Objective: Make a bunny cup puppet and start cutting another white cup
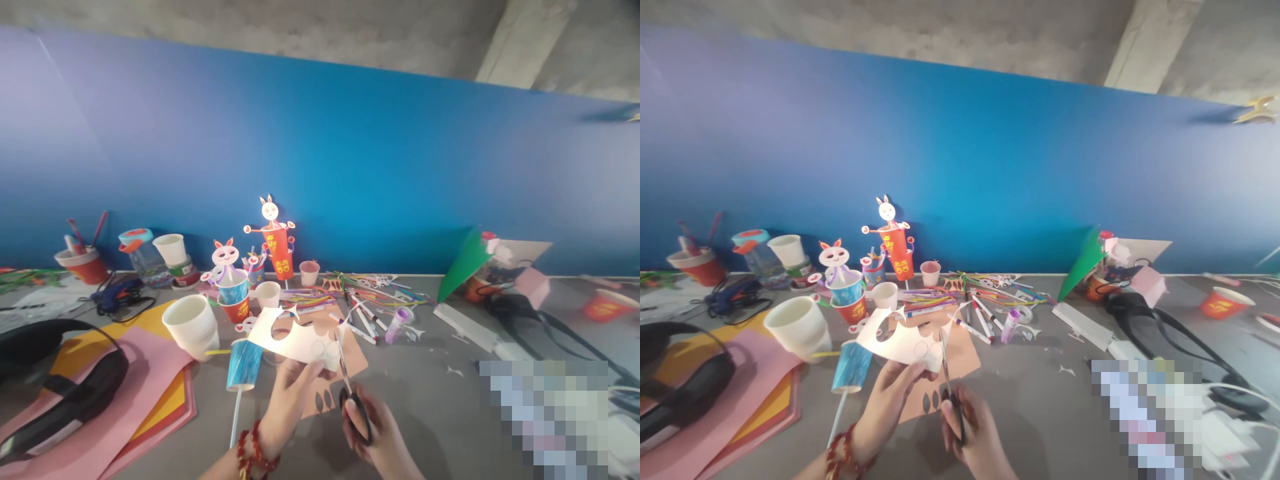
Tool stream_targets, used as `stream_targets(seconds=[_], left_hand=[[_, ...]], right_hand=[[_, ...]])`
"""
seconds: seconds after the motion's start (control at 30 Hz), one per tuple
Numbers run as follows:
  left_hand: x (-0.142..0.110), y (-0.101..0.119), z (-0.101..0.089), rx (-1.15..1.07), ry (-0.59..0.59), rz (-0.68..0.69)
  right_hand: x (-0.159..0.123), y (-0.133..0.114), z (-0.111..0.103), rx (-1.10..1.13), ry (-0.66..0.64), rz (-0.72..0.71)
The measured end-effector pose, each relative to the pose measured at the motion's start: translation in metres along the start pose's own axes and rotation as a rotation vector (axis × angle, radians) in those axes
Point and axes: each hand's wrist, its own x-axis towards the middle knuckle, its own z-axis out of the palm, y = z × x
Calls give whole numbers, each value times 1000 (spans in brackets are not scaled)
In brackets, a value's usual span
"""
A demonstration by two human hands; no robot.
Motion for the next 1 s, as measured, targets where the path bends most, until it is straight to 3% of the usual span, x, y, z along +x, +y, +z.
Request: stream_targets(seconds=[0.63,1.0], left_hand=[[3,-1,-10,-23,-137,46],[3,6,-8,-104,-157,36]], right_hand=[[-5,-10,-15,-180,-145,-107],[-2,-9,-31,-223,-221,-131]])
